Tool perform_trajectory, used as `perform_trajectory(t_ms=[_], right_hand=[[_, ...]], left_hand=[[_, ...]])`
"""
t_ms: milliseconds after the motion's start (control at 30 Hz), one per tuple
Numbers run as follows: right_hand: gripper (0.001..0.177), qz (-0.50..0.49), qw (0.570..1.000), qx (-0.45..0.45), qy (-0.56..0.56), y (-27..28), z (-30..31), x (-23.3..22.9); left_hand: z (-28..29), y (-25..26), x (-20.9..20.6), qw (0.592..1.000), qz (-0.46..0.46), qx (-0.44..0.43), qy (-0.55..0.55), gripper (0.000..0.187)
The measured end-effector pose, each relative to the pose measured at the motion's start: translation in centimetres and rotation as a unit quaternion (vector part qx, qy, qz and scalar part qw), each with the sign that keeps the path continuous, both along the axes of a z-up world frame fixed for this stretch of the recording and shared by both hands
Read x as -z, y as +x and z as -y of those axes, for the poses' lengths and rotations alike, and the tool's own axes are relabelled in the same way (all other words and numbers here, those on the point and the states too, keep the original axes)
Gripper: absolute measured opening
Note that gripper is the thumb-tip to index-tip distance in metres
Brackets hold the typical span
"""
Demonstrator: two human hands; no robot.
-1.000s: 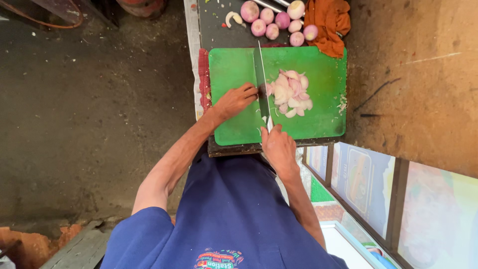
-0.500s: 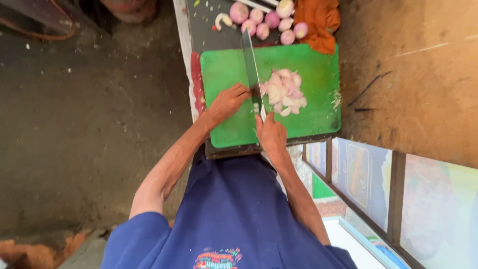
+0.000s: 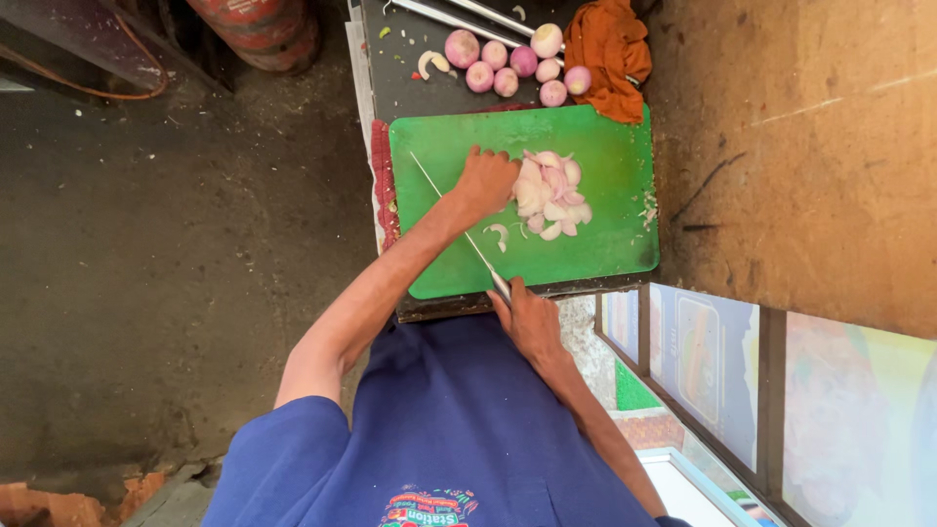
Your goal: The person slices red onions into thin pieces on a green cutting board using a large knife. The sliced onions accumulate on the board as the person continues to process whole onions from a pile nearby.
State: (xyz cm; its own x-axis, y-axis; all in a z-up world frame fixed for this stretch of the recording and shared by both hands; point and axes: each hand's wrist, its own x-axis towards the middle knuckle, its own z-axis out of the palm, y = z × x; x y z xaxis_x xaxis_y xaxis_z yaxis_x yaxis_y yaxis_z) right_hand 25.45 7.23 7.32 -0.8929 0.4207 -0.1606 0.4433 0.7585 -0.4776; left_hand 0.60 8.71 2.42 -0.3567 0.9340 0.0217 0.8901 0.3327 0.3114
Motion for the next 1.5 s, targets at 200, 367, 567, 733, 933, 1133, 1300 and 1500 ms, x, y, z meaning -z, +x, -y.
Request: perform_trajectory(t_ms=[200,367,567,733,933,1133,1300,1500], right_hand=[[0.037,-0.022,0.999,-0.007,-0.025,1.6,-1.3,0.3],[0.040,-0.037,0.998,-0.021,-0.034,2.9,-2.0,1.2],[0.037,0.019,1.000,0.002,0.011,3.7,-5.8,3.0],[0.034,0.017,0.998,0.061,0.028,4.2,-9.5,1.7],[0.034,-0.037,0.994,0.096,-0.026,1.9,-7.5,-0.4],[0.033,-0.055,0.992,0.104,-0.044,0.7,-4.7,-2.4],[0.034,-0.051,0.993,0.103,-0.021,-0.1,-4.5,-4.1],[0.036,-0.038,0.995,0.096,-0.006,-0.4,-4.8,-6.0]], left_hand=[[-0.5,-0.3,3.7,0.994,0.088,0.008,-0.070,0.034],[0.3,-1.4,-0.4,0.957,0.272,-0.051,0.089,0.029],[3.7,-2.1,-7.1,0.891,0.285,-0.149,0.319,0.032],[6.8,2.0,-5.7,0.834,0.315,-0.267,0.365,0.035],[8.9,6.9,-2.2,0.927,0.149,-0.255,0.230,0.055],[11.5,5.3,-1.5,0.962,0.133,-0.187,0.150,0.053],[9.8,3.9,-1.0,0.938,0.247,-0.201,0.134,0.015],[8.2,2.7,-2.0,0.966,0.098,-0.104,0.214,0.037]])
